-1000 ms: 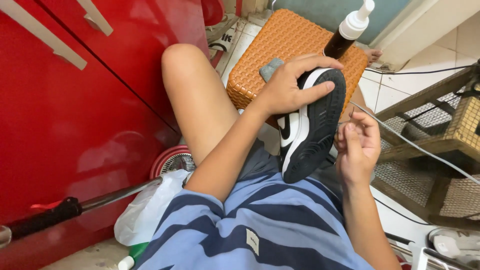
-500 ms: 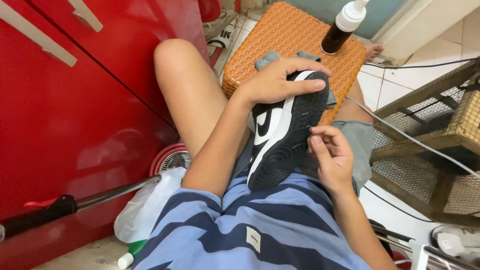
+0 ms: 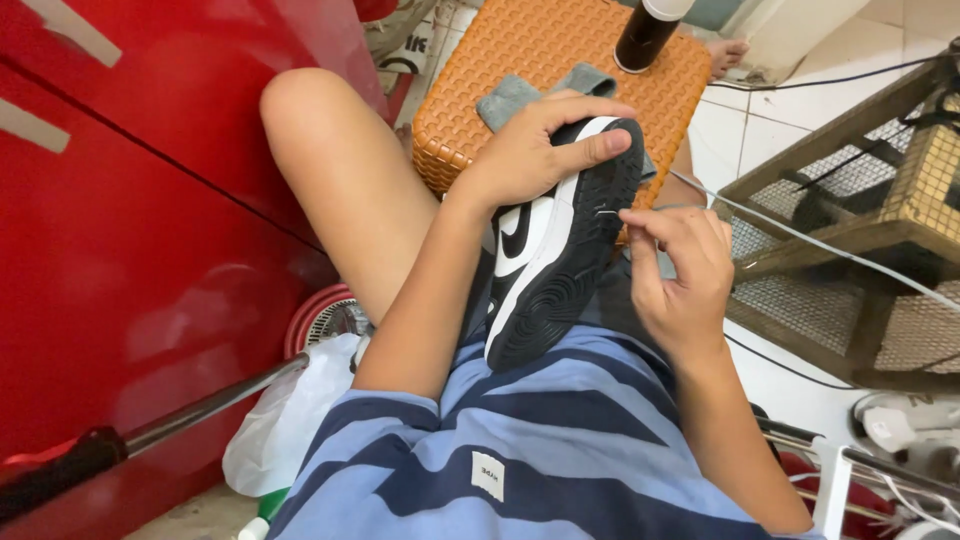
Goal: Hand-stitching the rubber sole of a black and white sneaker to repair it using a needle and thread.
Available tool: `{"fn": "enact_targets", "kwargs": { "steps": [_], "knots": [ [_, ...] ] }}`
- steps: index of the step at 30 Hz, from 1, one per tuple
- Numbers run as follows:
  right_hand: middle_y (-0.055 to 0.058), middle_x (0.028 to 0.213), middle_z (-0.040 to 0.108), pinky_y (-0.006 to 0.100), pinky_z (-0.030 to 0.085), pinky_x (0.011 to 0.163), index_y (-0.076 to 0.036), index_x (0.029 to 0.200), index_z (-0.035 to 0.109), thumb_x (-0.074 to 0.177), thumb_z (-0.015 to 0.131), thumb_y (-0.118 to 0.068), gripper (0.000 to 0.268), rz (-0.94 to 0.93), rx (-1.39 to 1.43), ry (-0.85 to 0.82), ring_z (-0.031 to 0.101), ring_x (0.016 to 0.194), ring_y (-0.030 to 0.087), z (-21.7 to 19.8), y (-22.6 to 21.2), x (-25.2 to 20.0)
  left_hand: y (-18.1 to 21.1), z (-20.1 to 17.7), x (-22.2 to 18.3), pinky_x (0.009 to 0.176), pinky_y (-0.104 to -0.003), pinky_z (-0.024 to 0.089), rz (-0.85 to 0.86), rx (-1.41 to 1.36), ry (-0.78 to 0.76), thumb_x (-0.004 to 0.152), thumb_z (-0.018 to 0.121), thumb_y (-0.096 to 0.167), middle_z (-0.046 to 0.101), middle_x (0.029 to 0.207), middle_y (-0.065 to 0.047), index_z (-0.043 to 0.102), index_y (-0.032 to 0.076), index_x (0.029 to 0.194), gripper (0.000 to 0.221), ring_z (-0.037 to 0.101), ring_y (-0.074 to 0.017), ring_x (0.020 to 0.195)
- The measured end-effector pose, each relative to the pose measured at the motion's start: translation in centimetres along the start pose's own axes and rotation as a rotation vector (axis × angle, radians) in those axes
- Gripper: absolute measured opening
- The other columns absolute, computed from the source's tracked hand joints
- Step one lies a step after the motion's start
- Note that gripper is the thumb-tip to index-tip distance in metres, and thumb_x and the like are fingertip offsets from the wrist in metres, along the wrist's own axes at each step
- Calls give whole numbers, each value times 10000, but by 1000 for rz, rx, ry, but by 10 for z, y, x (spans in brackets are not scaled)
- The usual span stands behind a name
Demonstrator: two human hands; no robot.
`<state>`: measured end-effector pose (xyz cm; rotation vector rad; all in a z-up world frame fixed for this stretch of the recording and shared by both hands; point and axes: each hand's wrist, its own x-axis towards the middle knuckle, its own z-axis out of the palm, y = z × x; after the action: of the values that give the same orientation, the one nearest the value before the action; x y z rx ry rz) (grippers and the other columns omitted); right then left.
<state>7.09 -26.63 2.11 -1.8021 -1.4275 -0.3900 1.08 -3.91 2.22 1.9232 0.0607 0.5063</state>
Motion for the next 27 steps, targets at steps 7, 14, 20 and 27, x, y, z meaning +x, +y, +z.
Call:
{"fn": "enact_targets", "kwargs": {
  "steps": [7,14,20,27],
  "knots": [
    [23,935,623,411,310,891,-150,1135,745,1063,714,-3,167,-14,-163,-8,544,873,239,-4,5,5,1,1,-3,1021,-284,435,75,-44,55,972,671,430,707,1163,-13,726,193,1208,339,623,-153,1139],
    [13,936,594,416,286,893,-173,1156,762,1040,691,45,256,-59,-229,-39,525,873,248,-6,9,9,-4,2,-3,1024,-282,444,95,-52,60,976,682,417,690,1168,-27,729,178,1203,334,631,-153,1142],
    [27,945,599,427,287,898,-190,1179,768,1015,671,64,318,-112,-301,-39,528,876,261,-7,12,11,-2,0,-3,1032,-285,443,90,-61,58,980,679,412,690,1185,-27,725,176,1209,332,634,-156,1160],
    [29,972,633,438,301,902,-195,1224,767,1020,668,41,328,-208,-369,-42,515,853,276,-9,14,13,-3,0,-3,1045,-298,440,89,-58,57,977,675,420,697,1198,-28,723,178,1206,337,632,-160,1175]
  ]
}}
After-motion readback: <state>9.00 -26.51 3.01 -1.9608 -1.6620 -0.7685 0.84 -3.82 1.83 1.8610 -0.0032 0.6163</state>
